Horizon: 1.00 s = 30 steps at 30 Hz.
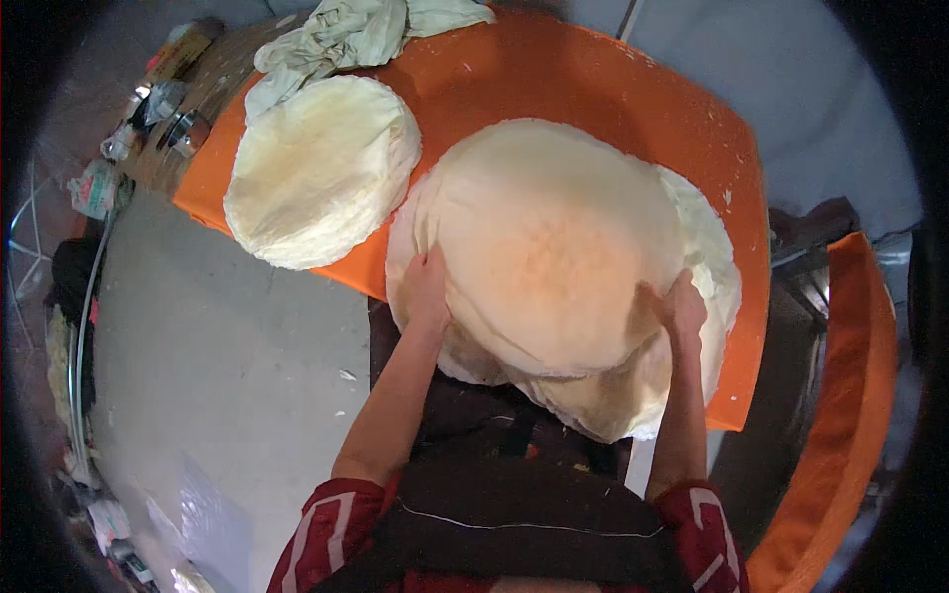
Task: The recorder uses their hands to separate and restack thin layers of flatbread from a stack on a table.
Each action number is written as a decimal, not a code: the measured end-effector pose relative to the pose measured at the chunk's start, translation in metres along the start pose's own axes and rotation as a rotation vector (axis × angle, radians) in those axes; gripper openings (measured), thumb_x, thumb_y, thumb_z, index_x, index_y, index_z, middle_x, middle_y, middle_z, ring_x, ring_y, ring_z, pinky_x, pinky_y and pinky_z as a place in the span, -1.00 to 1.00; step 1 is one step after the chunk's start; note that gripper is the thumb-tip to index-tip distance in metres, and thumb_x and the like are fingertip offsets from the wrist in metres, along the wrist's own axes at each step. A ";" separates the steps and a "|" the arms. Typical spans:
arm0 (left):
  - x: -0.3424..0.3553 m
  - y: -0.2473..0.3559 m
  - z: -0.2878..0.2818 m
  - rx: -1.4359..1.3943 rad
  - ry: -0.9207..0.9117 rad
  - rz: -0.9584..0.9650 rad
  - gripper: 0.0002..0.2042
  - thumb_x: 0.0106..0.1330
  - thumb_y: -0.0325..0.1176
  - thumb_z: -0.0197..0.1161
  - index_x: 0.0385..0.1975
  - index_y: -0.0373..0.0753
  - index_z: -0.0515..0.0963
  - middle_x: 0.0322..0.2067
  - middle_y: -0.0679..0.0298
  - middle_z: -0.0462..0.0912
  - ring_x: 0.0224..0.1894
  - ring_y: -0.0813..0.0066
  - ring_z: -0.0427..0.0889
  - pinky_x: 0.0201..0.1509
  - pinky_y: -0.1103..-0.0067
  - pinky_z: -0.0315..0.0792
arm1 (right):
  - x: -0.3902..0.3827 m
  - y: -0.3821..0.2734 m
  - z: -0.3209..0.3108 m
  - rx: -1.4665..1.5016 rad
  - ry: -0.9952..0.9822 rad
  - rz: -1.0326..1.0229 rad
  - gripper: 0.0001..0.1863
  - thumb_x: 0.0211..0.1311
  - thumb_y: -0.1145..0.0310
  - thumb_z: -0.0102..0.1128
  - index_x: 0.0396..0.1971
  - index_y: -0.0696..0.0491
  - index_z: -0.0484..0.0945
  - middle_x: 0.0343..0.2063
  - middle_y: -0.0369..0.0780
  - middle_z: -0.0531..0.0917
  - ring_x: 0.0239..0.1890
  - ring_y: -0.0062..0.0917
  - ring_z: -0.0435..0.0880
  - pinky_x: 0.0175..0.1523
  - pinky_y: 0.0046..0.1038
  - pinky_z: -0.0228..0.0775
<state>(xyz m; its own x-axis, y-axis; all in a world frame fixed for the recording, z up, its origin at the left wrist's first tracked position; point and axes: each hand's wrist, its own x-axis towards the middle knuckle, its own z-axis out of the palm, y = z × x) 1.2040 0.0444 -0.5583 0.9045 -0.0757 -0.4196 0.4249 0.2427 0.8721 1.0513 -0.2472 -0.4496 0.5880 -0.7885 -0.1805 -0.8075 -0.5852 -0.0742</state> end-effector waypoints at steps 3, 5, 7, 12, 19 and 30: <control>-0.032 0.025 0.006 -0.177 -0.045 0.020 -0.72 0.09 -0.36 0.08 -0.25 -0.40 0.36 -0.37 0.20 0.48 -0.32 0.47 0.49 -0.26 0.62 0.39 | -0.044 -0.047 -0.001 0.216 0.273 -0.392 -0.13 -0.20 0.02 0.26 0.05 0.23 0.09 -0.12 0.04 0.39 -0.09 -0.23 0.42 -0.07 -0.29 0.27; -0.049 0.027 0.006 -0.103 -0.051 -0.010 -0.66 -0.01 -0.48 0.18 -0.22 -0.40 0.32 -0.34 0.19 0.49 -0.31 0.44 0.49 -0.25 0.61 0.39 | -0.093 -0.093 0.003 0.471 0.109 -0.772 -0.20 -0.20 0.05 0.26 0.01 0.22 0.16 -0.11 0.02 0.40 -0.02 -0.22 0.37 0.01 -0.32 0.23; -0.048 0.016 0.011 -0.061 -0.087 0.062 -0.62 -0.07 -0.50 0.22 -0.21 -0.40 0.32 -0.33 0.17 0.49 -0.30 0.43 0.49 -0.26 0.60 0.40 | -0.107 -0.121 0.047 0.220 0.271 -1.039 -0.29 -0.20 0.13 0.27 -0.02 0.16 0.24 -0.13 -0.01 0.42 -0.09 -0.23 0.43 -0.06 -0.35 0.29; -0.042 0.007 0.009 0.061 -0.059 0.116 -0.54 -0.19 -0.47 0.33 -0.23 -0.39 0.33 -0.32 0.14 0.48 -0.30 0.42 0.49 -0.25 0.56 0.40 | -0.050 -0.094 0.062 0.549 -0.145 -0.782 -0.61 -0.14 0.14 0.19 -0.40 0.17 0.49 -0.47 -0.09 0.56 -0.39 -0.34 0.54 -0.27 -0.41 0.37; -0.034 -0.012 0.001 0.324 0.103 0.252 -0.56 -0.17 -0.35 0.34 -0.30 -0.42 0.36 -0.35 0.08 0.50 -0.33 0.32 0.51 -0.25 0.50 0.38 | 0.085 -0.055 -0.171 0.731 0.212 -0.737 -0.78 -0.02 0.51 -0.04 -0.34 0.22 0.49 -0.53 -0.25 0.55 -0.56 -0.71 0.47 -0.53 -0.58 0.31; -0.051 0.018 -0.004 -0.443 -0.087 -0.141 -0.54 -0.04 -0.37 0.23 -0.12 -0.38 0.28 -0.20 0.15 0.44 -0.21 0.36 0.47 -0.19 0.53 0.37 | -0.076 -0.124 -0.008 -0.162 -0.064 -0.983 -0.61 -0.10 0.45 -0.12 -0.15 0.04 0.34 -0.47 -0.11 0.54 -0.40 -0.22 0.52 -0.28 -0.26 0.32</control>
<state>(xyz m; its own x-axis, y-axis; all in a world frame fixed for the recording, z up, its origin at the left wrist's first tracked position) 1.1650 0.0568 -0.5225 0.8470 -0.2137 -0.4867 0.5044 0.6120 0.6091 1.1072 -0.1161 -0.4188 0.9841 0.0690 -0.1635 0.0556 -0.9948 -0.0855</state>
